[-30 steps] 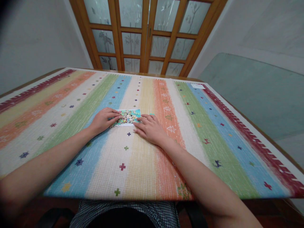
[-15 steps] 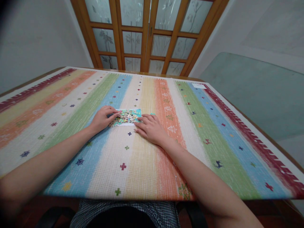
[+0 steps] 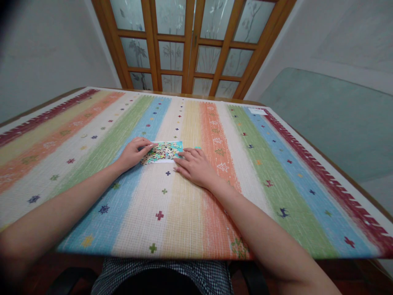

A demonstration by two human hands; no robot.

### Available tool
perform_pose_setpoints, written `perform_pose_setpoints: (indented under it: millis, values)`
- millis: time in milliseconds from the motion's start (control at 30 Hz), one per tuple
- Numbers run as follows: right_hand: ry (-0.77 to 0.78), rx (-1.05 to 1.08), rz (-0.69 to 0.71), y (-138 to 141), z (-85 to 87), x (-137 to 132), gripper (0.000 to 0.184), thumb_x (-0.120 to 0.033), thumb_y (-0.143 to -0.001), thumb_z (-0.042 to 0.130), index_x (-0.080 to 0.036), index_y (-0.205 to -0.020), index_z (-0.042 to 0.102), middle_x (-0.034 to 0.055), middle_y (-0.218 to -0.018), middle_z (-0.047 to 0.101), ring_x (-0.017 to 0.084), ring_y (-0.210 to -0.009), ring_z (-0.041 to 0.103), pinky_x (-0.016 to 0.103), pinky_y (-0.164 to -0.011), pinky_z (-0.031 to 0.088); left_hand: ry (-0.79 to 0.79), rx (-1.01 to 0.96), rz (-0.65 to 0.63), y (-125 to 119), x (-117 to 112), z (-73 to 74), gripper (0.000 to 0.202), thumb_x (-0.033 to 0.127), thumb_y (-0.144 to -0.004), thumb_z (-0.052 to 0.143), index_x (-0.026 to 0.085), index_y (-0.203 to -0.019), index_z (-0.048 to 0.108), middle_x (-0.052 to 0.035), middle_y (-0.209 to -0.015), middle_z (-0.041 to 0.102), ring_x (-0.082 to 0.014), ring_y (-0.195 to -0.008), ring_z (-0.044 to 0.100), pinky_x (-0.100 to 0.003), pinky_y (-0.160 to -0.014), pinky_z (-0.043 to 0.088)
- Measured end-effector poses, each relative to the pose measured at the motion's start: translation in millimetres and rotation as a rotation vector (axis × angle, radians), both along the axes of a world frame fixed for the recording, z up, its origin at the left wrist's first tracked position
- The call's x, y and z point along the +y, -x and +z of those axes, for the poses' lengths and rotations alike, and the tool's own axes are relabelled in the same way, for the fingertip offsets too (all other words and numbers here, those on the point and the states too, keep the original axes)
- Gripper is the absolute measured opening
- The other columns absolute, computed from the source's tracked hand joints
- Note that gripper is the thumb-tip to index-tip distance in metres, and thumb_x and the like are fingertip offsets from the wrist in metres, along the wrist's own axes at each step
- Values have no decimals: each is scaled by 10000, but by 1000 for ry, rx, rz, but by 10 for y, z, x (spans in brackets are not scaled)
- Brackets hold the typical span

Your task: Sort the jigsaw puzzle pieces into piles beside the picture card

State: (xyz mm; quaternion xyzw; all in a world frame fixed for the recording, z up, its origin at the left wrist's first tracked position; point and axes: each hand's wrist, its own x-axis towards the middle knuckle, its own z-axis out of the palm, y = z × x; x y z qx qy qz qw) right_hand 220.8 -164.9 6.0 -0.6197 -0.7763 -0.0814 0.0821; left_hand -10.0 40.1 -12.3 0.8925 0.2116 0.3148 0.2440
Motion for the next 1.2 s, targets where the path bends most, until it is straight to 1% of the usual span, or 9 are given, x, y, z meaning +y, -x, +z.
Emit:
perform_pose_setpoints:
  millis: [167,333,533,667,833,900,1000,1100,1200]
  values:
    - [12,-7,-11,7,14,-6,498,-545,-1093,364,-285,-1390,667,44,-1474,637,264,-1407,468,448,-1158,298,25,-3,5,-5,19,17,373,473,-1004,538,225,-1083,804,-75,-1039,768,-263,-1024,652,-441,-1012,447]
    - [9,0,-9,6,16,-7,502,-548,-1093,359,-285,-1393,664,39,-1477,636,267,-1408,468,459,-1165,298,20,2,-10,-1,19,24,358,432,-1008,537,229,-1145,798,-80,-1049,752,-269,-1040,645,-459,-1020,443]
    - [-2,13,3,-5,-2,-2,501,-543,-1095,359,-281,-1383,674,49,-1467,641,270,-1399,473,462,-1156,303,18,4,29,10,15,30,352,410,-1005,552,230,-1181,798,-76,-972,700,-258,-996,634,-429,-970,462]
    - [-9,7,6,-5,-8,0,506,-548,-1093,362,-277,-1384,675,52,-1461,645,270,-1395,476,463,-1150,308,-30,1,-30,10,-14,38,352,403,-1021,541,222,-1185,795,-78,-941,724,-261,-961,634,-439,-960,455]
    - [-9,7,6,5,9,-1,498,-540,-1092,377,-266,-1371,686,59,-1454,651,271,-1388,482,459,-1149,309,-154,44,-106,2,-76,56,342,373,-1028,532,210,-1198,780,-104,-1022,752,-272,-1013,625,-449,-970,448]
    - [-3,2,3,10,18,-2,488,-532,-1091,389,-266,-1371,687,60,-1457,649,273,-1387,484,461,-1150,308,-220,117,-140,11,-95,88,334,358,-1024,534,219,-1219,767,-106,-1054,740,-274,-1033,609,-453,-978,440]
    - [1,-1,1,9,18,0,482,-527,-1092,391,-267,-1368,689,58,-1460,648,272,-1391,483,461,-1152,310,-277,198,-145,61,-84,184,342,356,-1023,524,215,-1240,748,-109,-1045,703,-276,-1025,590,-450,-967,436]
    - [-2,5,7,1,8,4,501,-539,-1094,370,-267,-1379,681,53,-1464,646,270,-1397,480,457,-1159,306,-245,210,-158,173,1,323,318,358,-1016,510,224,-1160,760,-102,-1033,670,-272,-1022,592,-431,-953,443]
    - [4,5,7,-5,0,6,506,-541,-1093,367,-268,-1385,677,53,-1468,643,271,-1397,480,457,-1169,299,-127,301,-245,329,139,441,230,386,-964,610,259,-1094,750,-75,-1048,678,-264,-1045,611,-404,-968,451]
